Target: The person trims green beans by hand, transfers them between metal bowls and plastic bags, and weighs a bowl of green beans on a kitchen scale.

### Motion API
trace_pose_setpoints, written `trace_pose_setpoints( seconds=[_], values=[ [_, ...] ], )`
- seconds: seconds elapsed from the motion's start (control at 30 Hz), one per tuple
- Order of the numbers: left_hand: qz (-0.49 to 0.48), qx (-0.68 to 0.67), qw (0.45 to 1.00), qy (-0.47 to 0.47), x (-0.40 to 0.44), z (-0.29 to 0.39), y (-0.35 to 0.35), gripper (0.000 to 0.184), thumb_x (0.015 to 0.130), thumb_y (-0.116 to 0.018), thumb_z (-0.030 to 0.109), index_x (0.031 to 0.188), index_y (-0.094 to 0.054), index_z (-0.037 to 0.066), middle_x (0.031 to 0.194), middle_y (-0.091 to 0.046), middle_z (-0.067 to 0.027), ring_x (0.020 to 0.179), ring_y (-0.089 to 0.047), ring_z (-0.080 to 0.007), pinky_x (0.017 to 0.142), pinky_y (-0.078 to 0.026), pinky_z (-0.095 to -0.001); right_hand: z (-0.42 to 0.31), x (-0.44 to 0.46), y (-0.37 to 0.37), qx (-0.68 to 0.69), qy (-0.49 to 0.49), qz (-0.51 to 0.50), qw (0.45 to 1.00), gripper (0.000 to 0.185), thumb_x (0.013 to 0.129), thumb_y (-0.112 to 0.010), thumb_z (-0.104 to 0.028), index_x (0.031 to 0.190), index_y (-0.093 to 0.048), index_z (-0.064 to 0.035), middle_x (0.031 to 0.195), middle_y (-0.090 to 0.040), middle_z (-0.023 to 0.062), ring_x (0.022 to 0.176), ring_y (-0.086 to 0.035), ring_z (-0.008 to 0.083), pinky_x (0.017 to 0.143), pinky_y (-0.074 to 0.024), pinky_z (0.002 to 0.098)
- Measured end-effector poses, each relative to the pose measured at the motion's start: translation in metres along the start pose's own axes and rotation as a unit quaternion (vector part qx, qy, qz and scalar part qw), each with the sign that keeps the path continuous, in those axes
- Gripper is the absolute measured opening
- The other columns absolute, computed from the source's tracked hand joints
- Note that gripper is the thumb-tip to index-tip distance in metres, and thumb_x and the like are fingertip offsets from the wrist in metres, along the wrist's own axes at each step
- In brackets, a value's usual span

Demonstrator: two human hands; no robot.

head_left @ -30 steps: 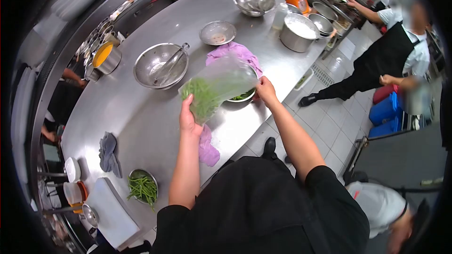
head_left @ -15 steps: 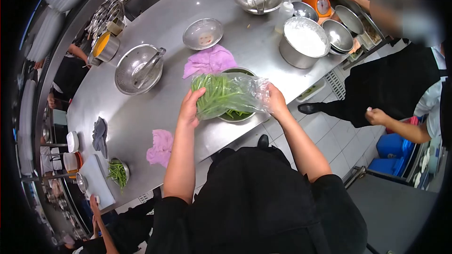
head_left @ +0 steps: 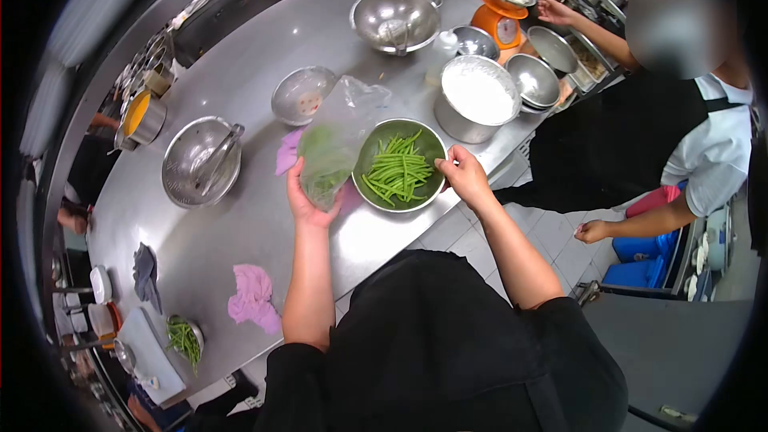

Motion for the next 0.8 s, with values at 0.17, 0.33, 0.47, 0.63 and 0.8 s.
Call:
trace_pose_setpoints(
  seconds=[0.17,0.33,0.47,0.63,0.8],
  values=[
    [0.126,0.04,0.989,-0.059,0.012,-0.002,-0.036,0.04,0.087,-0.054,0.046,0.11,-0.063,0.015,0.095,-0.068,-0.0029,0.07,-0.064,-0.0174,0.044,-0.046,-0.0284,-0.018,0.012,0.03,0.019,0.007,0.026,0.999,0.026,0.088,-0.063,-0.018,0.076,-0.045,-0.0045,0.063,-0.058,0.0065,0.051,-0.062,0.017,0.047,-0.0479,0.0299],
    [0.156,0.087,0.977,-0.112,0.025,-0.005,-0.063,0.038,0.087,-0.055,0.046,0.106,-0.064,0.014,0.088,-0.066,-0.0018,0.062,-0.059,-0.0151,0.042,-0.039,-0.0256,-0.041,0.038,0.072,0.098,0.03,0.031,0.994,0.026,0.087,-0.064,-0.017,0.073,-0.046,-0.0063,0.066,-0.054,0.0022,0.053,-0.057,0.0123,0.048,-0.0491,0.028],
    [0.055,0.076,0.991,-0.097,0.051,-0.019,-0.075,0.041,0.087,-0.059,0.044,0.115,-0.061,0.014,0.103,-0.068,-0.0011,0.084,-0.068,-0.0196,0.053,-0.054,-0.0325,-0.041,0.077,0.121,0.116,0.058,0.048,0.99,0.026,0.087,-0.065,-0.018,0.073,-0.046,-0.0068,0.067,-0.055,0.0027,0.054,-0.057,0.012,0.049,-0.049,0.0278],
    [0.105,0.084,0.976,-0.169,0.101,-0.067,-0.123,0.038,0.09,-0.053,0.044,0.109,-0.063,0.012,0.091,-0.067,-0.0015,0.069,-0.064,-0.0164,0.043,-0.05,-0.0274,-0.04,0.136,0.183,0.155,0.095,0.009,0.983,0.028,0.087,-0.067,-0.021,0.073,-0.047,-0.007,0.067,-0.057,0.0028,0.055,-0.059,0.0123,0.05,-0.0499,0.0283],
    [0.123,0.137,0.964,-0.192,0.153,-0.121,-0.163,0.038,0.092,-0.053,0.035,0.118,-0.06,0.009,0.107,-0.068,-0.0062,0.093,-0.068,-0.0221,0.074,-0.059,-0.0363,-0.047,0.176,0.236,0.09,0.112,-0.015,0.99,0.027,0.09,-0.065,-0.022,0.076,-0.047,-0.0053,0.062,-0.058,0.0043,0.052,-0.061,0.0141,0.047,-0.0489,0.0293]
  ],
)
Point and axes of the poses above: each hand's wrist, its own x-axis towards the middle knuckle, its own y-axis out of the back of the hand, z = x × y, the point moved 7 cm from there along x, towards the middle knuckle
